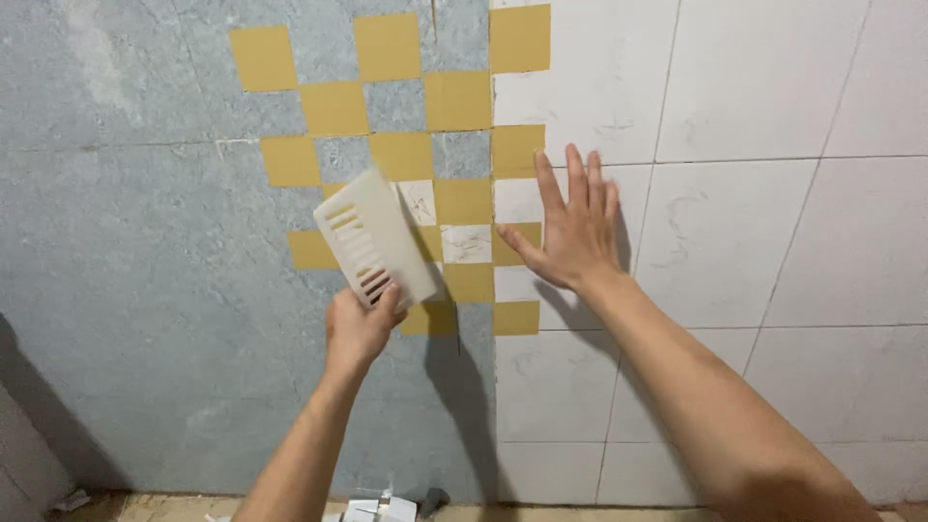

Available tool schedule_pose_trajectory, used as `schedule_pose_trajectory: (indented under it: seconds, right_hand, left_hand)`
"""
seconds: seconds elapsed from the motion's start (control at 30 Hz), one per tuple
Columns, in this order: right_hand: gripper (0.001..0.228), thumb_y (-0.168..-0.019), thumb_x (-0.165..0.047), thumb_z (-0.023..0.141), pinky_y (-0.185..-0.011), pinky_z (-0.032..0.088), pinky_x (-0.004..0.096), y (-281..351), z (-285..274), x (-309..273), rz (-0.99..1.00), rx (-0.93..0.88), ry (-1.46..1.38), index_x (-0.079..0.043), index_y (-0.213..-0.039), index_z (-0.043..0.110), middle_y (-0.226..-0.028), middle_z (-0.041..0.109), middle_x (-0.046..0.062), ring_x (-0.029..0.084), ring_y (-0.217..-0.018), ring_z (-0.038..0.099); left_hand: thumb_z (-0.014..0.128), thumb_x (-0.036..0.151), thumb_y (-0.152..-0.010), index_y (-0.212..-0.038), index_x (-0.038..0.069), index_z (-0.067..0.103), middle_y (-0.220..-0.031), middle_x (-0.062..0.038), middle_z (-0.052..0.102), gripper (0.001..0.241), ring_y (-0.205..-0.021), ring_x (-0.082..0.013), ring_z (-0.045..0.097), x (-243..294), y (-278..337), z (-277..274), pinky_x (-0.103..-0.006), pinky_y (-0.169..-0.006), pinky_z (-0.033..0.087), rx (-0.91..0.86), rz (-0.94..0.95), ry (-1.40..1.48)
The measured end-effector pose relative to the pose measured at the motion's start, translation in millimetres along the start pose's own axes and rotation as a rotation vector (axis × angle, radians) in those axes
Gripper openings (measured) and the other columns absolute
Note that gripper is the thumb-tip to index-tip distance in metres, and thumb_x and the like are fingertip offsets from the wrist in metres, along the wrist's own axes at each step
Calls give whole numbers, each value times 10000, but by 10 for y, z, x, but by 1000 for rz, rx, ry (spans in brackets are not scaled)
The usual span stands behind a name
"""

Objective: Applying small square decorative stickers to a wall in a checkerboard pattern and smoothing them with a squeegee

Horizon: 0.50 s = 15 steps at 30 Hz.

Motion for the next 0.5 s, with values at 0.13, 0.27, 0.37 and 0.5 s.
schedule_pose_trajectory:
  seconds: [0.13,0.27,0.37,0.5]
  right_hand:
    - [1159,-714,-780,698,-1077,116,837,-98,499,72,91,-112,122,-274,-1654,247,-1676,7,300,605,-1508,35]
    - [1091,-797,-740,652,-1046,34,857,-72,765,148,65,-20,119,-243,-1664,214,-1670,-22,333,624,-1489,-40]
    - [954,-919,-726,522,-1034,-13,809,-25,902,237,-37,108,255,-284,-1680,154,-1669,-44,321,573,-1477,-127]
    - [925,-886,-705,558,-1038,-2,811,-20,991,284,-35,157,247,-291,-1654,250,-1672,20,314,595,-1491,-20]
  left_hand:
    - [785,281,-874,-969,-81,776,-787,-236,764,375,-727,-284,761,85,-34,198,-410,-614,591,-41,-24,192]
    - [769,421,-883,-955,-19,781,-798,-203,784,446,-780,-340,788,-11,-229,364,-445,-622,599,-75,-28,-2]
    - [776,561,-854,-1027,-77,757,-976,-314,745,661,-940,-470,747,-187,-364,248,-566,-750,603,-16,-46,-171]
    - [768,287,-917,-925,-60,751,-720,-231,693,348,-695,-273,663,-162,-448,-93,-414,-574,519,187,134,114]
Point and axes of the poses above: each hand's wrist, its own y-axis away from the middle knuckle, its own z-axis out of the palm, x = y × z, the point moved 4 cm from there along -y, towards the middle knuckle
